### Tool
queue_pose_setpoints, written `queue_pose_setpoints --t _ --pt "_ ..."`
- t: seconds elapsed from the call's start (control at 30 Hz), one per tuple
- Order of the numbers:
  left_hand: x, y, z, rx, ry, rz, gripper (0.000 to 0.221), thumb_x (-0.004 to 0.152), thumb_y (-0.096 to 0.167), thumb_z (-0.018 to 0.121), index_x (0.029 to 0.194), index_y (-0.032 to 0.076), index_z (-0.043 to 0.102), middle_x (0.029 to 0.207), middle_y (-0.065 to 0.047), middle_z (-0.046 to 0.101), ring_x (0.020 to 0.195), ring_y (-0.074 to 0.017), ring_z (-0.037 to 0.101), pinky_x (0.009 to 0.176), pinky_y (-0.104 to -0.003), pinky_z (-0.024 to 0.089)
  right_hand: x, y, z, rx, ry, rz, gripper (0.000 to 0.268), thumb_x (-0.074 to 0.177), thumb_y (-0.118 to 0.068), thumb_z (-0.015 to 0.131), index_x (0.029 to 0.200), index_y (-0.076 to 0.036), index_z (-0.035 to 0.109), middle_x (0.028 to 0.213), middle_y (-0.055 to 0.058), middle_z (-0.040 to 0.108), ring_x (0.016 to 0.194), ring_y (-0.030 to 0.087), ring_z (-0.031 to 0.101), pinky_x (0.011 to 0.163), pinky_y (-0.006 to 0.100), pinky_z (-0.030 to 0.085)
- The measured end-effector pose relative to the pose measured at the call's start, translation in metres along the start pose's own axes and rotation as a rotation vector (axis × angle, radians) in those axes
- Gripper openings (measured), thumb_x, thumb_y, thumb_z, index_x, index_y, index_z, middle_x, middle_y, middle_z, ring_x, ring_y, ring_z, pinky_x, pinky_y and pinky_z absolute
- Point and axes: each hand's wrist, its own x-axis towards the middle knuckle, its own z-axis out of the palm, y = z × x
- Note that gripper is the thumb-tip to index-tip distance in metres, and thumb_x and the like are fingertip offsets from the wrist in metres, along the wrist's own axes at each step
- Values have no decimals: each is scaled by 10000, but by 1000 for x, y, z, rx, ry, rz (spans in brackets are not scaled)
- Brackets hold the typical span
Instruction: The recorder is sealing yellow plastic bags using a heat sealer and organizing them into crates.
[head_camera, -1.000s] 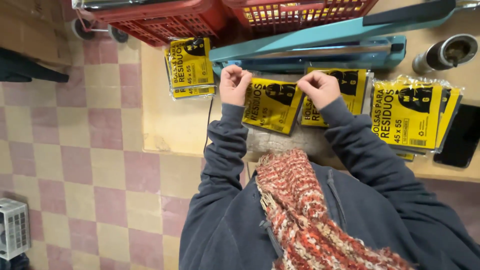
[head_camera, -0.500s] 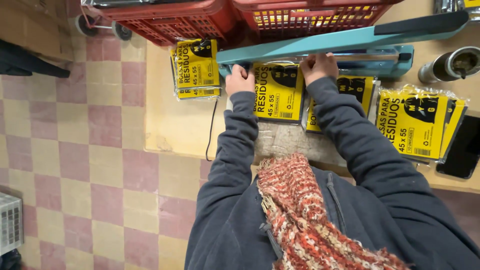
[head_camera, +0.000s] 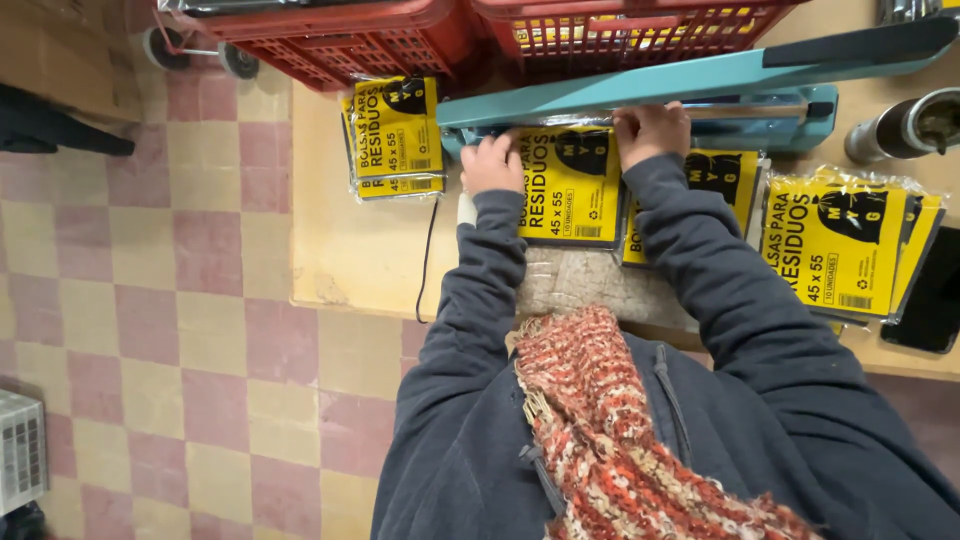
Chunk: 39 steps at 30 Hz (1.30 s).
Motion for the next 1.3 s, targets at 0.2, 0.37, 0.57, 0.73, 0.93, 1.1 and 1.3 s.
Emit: queue_pose_setpoints --t 0.2,0.37,0.57,0.73,0.93,1.1,1.3 --pt "7 -7 7 185 0 3 246 893 333 681 1128 340 756 985 73 704 961 -275 566 755 -471 483 3 -11 -4 -37 54 -111 69 945 -231 749 979 -176 774 1019 77 724 980 362 616 865 495 468" --pt "13 -17 7 102 78 -41 203 863 400 741 1044 308 752 967 92 733 975 -245 585 795 -469 481 -6 -9 -47 38 61 -111 57 949 -198 745 994 -168 761 1064 71 726 1024 367 617 897 487 458" --pt "-7 56 -62 -10 -52 172 273 876 370 786 1047 168 718 1000 -3 720 966 -277 623 820 -441 499 -55 49 -124 -105 210 -54 112 870 -117 790 969 -128 737 1099 144 695 1072 378 585 954 488 465" --pt "-78 128 -68 -219 -558 838 628 748 421 863 1233 101 625 1260 -134 614 1228 -353 527 969 -499 467 -78 106 -122 47 123 319 359 944 -186 826 1175 -50 587 929 66 695 848 281 664 797 437 522" --pt "-101 127 -29 -25 -533 947 723 670 376 867 1302 205 559 1396 -49 529 1401 -300 436 1089 -561 418 -62 148 -80 391 154 403 341 931 -54 836 1092 -48 535 882 54 619 785 154 618 730 288 543" --pt "-94 131 -27 -14 -507 937 716 706 394 870 1315 181 558 1409 -76 527 1377 -326 442 1059 -554 420 -36 129 -73 411 232 457 300 920 -16 797 1040 -60 525 866 17 667 770 110 656 722 256 555" --pt "-94 132 -21 -31 -466 908 723 697 395 872 1313 167 569 1398 -98 533 1353 -349 462 1039 -553 428 -15 109 -72 312 355 325 223 936 -44 791 1003 -51 578 840 40 692 740 148 679 711 286 570"
